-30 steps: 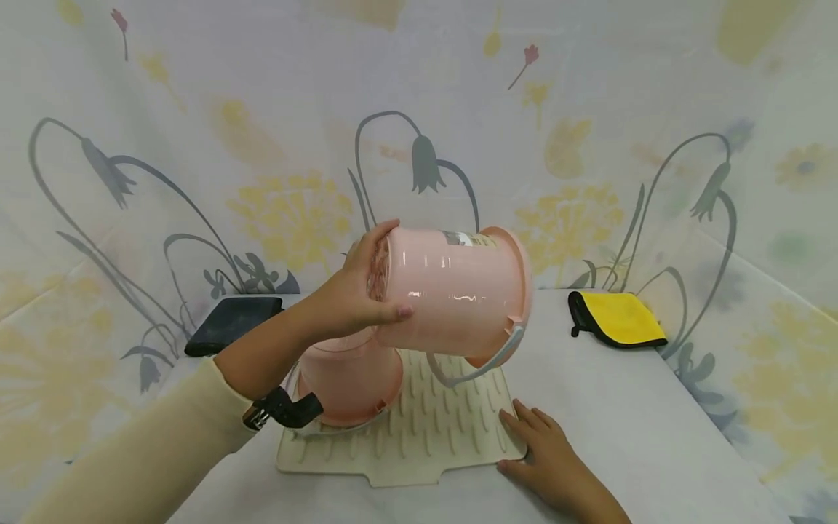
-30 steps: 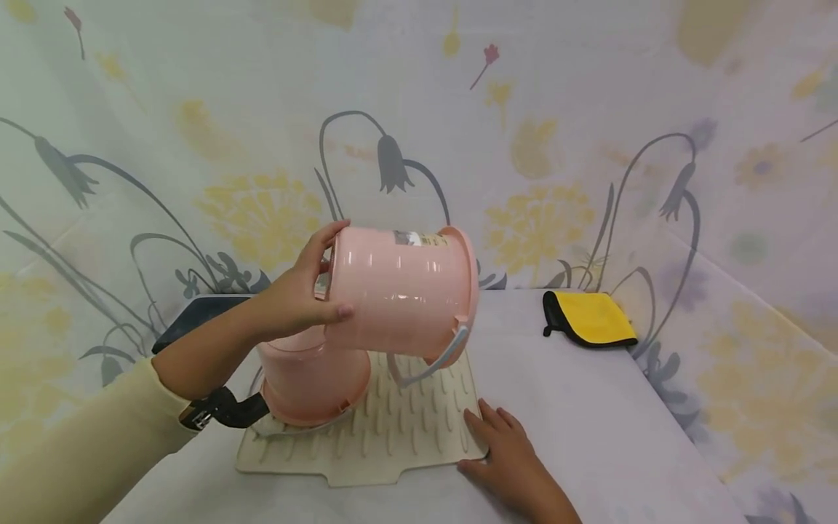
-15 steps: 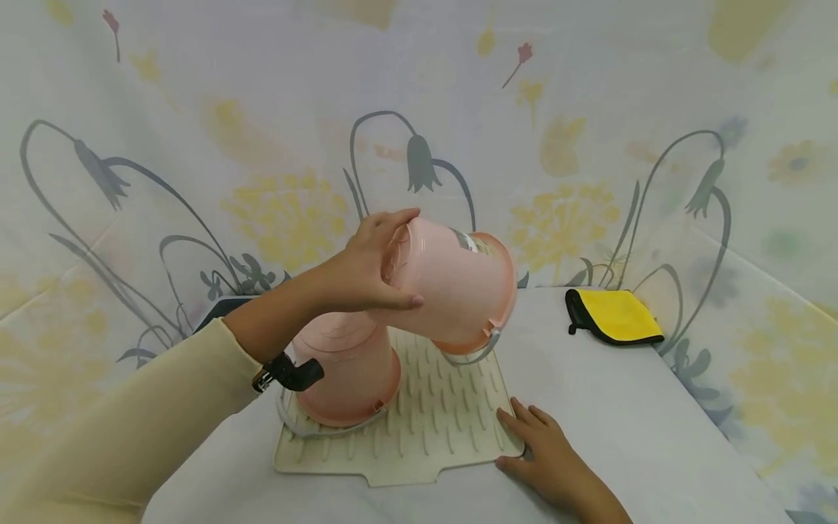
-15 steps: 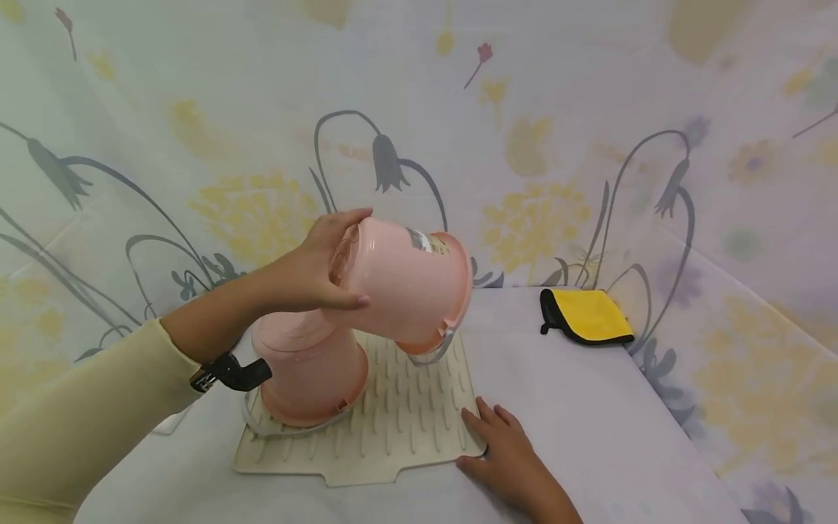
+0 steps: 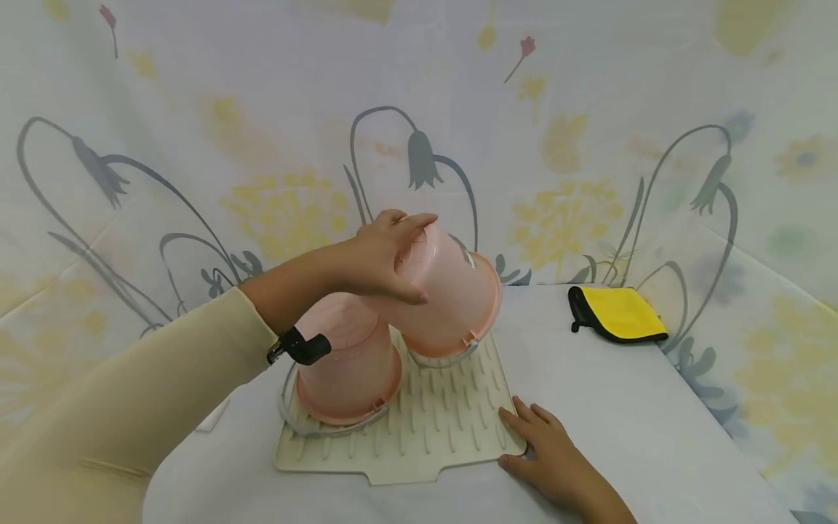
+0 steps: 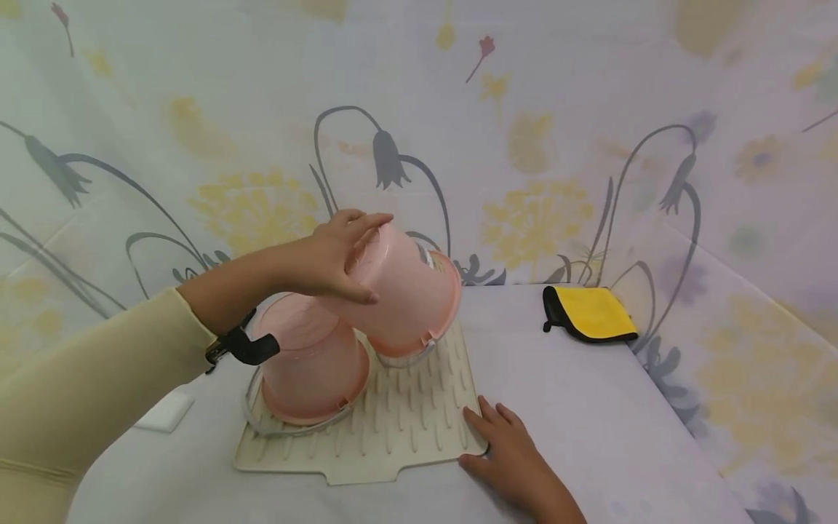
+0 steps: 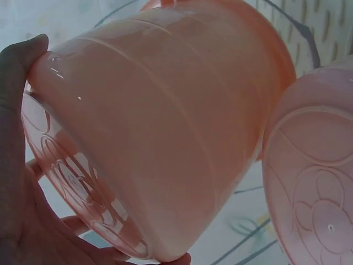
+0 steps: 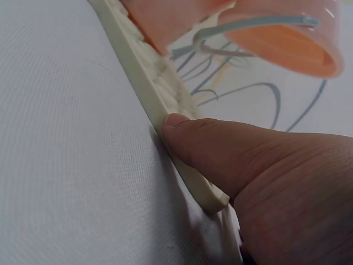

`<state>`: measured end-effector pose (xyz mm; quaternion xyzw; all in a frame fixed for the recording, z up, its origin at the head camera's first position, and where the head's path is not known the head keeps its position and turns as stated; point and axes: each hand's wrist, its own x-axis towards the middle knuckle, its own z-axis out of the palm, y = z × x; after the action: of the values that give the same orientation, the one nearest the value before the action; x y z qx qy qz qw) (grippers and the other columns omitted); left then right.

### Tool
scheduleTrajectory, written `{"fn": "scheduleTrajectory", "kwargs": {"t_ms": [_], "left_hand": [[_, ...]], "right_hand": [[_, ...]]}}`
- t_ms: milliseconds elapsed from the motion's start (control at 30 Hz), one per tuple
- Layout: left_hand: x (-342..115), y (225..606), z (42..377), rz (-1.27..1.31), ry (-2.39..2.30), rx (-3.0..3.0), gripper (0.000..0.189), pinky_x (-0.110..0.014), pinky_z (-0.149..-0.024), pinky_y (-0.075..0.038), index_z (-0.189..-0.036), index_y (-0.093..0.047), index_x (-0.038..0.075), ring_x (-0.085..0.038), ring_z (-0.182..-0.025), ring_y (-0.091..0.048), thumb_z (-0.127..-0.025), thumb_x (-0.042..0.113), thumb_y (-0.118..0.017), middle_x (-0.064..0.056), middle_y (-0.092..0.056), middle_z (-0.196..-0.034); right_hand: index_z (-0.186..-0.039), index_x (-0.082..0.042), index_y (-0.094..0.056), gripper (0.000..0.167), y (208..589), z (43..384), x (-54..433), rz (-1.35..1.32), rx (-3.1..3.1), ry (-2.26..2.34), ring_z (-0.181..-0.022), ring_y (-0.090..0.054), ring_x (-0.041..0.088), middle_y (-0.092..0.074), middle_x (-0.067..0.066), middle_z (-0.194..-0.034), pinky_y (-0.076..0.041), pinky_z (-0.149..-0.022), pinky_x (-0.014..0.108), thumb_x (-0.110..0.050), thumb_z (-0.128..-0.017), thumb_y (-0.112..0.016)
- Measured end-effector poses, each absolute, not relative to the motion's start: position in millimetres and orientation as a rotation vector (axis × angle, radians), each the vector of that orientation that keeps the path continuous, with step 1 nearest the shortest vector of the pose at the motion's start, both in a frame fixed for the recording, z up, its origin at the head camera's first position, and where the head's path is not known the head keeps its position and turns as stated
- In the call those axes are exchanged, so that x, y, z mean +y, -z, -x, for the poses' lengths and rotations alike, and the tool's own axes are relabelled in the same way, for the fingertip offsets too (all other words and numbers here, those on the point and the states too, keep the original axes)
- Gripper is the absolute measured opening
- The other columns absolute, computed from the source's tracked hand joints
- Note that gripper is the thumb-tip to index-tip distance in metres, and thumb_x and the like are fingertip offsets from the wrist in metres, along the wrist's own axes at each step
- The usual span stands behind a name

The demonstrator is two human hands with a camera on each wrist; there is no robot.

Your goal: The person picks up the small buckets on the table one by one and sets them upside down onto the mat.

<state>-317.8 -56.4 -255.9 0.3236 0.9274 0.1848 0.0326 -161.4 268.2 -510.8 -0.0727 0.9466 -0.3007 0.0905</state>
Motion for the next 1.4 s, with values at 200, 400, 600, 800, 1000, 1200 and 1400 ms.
{"fn": "scheduleTrajectory", "kwargs": {"t_ms": [200, 400, 600, 800, 1000, 1200, 1400], "left_hand": [[-37, 269, 321, -0.993, -0.438, 2.822, 0.117, -0.064, -0.108, -0.044, -0.165, -0.012, 0.049, -0.051, -0.147, -0.028, -0.074, 0.065, -0.083, -0.012, -0.012, -0.172], [-18, 276, 319, -1.009, -0.320, 2.793, 0.116, -0.062, -0.104, -0.046, -0.165, -0.013, 0.051, -0.046, -0.146, -0.028, -0.074, 0.067, -0.083, -0.009, -0.009, -0.173], [-6, 279, 318, -1.030, -0.265, 2.779, 0.112, -0.062, -0.102, -0.047, -0.165, -0.014, 0.051, -0.045, -0.144, -0.029, -0.076, 0.067, -0.081, -0.006, -0.008, -0.173], [-1, 289, 320, -0.982, -0.353, 2.767, 0.115, -0.060, -0.101, -0.049, -0.165, -0.014, 0.050, -0.045, -0.146, -0.027, -0.076, 0.064, -0.085, -0.007, -0.004, -0.173], [8, 309, 323, -0.994, -0.361, 2.770, 0.117, -0.062, -0.103, -0.049, -0.166, -0.014, 0.047, -0.049, -0.148, -0.024, -0.075, 0.063, -0.086, -0.012, -0.008, -0.173], [26, 327, 324, -1.025, -0.265, 2.795, 0.116, -0.067, -0.100, -0.047, -0.165, -0.015, 0.050, -0.044, -0.148, -0.027, -0.074, 0.069, -0.084, -0.010, -0.011, -0.173], [47, 312, 307, -1.107, -0.127, 2.822, 0.114, -0.073, -0.095, -0.045, -0.161, -0.017, 0.059, -0.040, -0.146, -0.028, -0.070, 0.072, -0.084, -0.004, -0.014, -0.171]], "right_hand": [[-0.156, -0.021, -0.051, 0.078, 511, 162, 269, 0.230, 2.808, 0.906, -0.157, -0.017, 0.050, -0.029, 0.013, -0.171, -0.024, -0.114, 0.080, -0.055, -0.090, -0.077], [-0.156, -0.021, -0.052, 0.078, 511, 162, 270, 0.225, 2.803, 0.904, -0.157, -0.017, 0.051, -0.029, 0.014, -0.171, -0.023, -0.115, 0.079, -0.054, -0.090, -0.077], [-0.157, -0.020, -0.051, 0.078, 510, 160, 270, 0.232, 2.812, 0.888, -0.157, -0.018, 0.050, -0.030, 0.015, -0.171, -0.024, -0.115, 0.078, -0.054, -0.090, -0.077], [-0.157, -0.021, -0.051, 0.078, 510, 162, 271, 0.239, 2.822, 0.879, -0.157, -0.018, 0.050, -0.030, 0.014, -0.171, -0.024, -0.115, 0.078, -0.055, -0.091, -0.076], [-0.156, -0.021, -0.052, 0.078, 511, 162, 271, 0.238, 2.816, 0.878, -0.157, -0.019, 0.050, -0.030, 0.014, -0.171, -0.024, -0.116, 0.078, -0.055, -0.090, -0.076], [-0.156, -0.021, -0.052, 0.077, 511, 162, 271, 0.240, 2.809, 0.885, -0.156, -0.019, 0.050, -0.031, 0.015, -0.171, -0.024, -0.115, 0.078, -0.054, -0.091, -0.076], [-0.156, -0.022, -0.052, 0.076, 510, 163, 270, 0.227, 2.800, 0.874, -0.157, -0.019, 0.048, -0.031, 0.012, -0.171, -0.025, -0.116, 0.077, -0.054, -0.091, -0.076]]}}
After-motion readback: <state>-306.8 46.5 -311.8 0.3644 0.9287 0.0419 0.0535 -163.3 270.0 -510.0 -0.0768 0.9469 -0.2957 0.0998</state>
